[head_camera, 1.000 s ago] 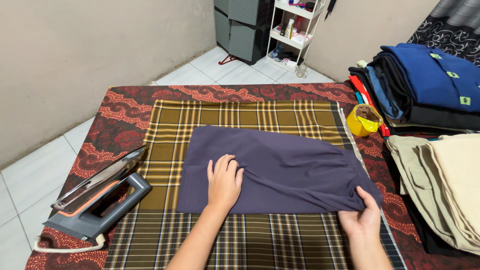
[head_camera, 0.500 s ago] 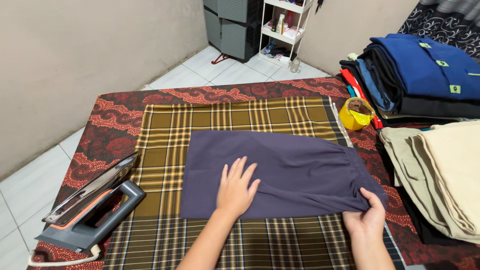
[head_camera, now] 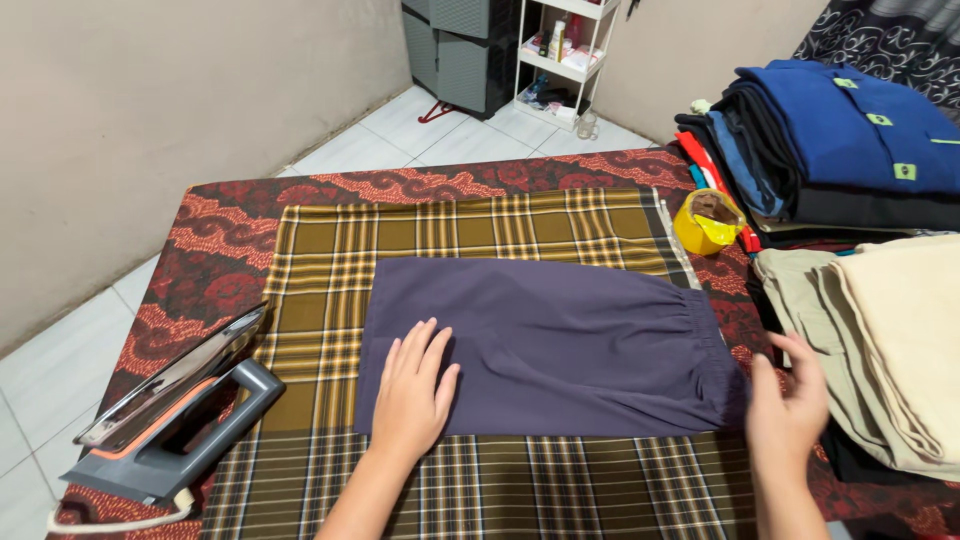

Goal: The person irons a pair of dark purple shorts on a patterned table using a handheld electric iron. They smooth the fabric, flip the shorts, and iron both sides before folding them neatly.

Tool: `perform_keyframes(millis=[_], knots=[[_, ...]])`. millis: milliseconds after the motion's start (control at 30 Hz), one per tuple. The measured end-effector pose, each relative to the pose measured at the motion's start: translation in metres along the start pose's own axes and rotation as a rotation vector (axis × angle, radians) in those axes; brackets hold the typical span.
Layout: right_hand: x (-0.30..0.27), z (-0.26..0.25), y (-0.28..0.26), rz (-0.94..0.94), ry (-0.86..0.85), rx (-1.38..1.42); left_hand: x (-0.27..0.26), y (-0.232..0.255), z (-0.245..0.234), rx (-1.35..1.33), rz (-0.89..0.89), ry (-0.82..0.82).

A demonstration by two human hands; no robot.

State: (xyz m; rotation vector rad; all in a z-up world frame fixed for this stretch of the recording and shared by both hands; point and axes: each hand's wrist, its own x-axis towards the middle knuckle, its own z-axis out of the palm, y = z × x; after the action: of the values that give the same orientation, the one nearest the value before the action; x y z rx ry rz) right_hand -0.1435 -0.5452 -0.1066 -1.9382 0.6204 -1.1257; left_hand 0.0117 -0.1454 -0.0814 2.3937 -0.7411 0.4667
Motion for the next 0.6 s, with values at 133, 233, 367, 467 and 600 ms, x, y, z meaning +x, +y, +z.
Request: perform_keyframes(millis=[133,233,367,467,600], knots=[[0.01,0.045,-0.023,-0.356,-0.362,-0.429,-0.009,0.001,0.0,0.052,-0.018,-0.08],[0.014,0.077,-0.02,-0.357,-0.522,-0.755,-0.008,-0.001,0.009,0.088,-0.061,-0.143],[0.021,0.082,-0.001,-0.366,-0.534,-0.933,-0.004,-0.013,0.014,0.11,-0.109,-0.151],[0.021,0.08,0.011,-0.395,-0.524,-0.86,-0.007,-0.019,0.01,0.093,-0.078,-0.127],[0.037,0.06,0.019,-0.283,-0.636,-0.606,-0.023,-0.036,-0.019,0.092,-0.086,0.028]])
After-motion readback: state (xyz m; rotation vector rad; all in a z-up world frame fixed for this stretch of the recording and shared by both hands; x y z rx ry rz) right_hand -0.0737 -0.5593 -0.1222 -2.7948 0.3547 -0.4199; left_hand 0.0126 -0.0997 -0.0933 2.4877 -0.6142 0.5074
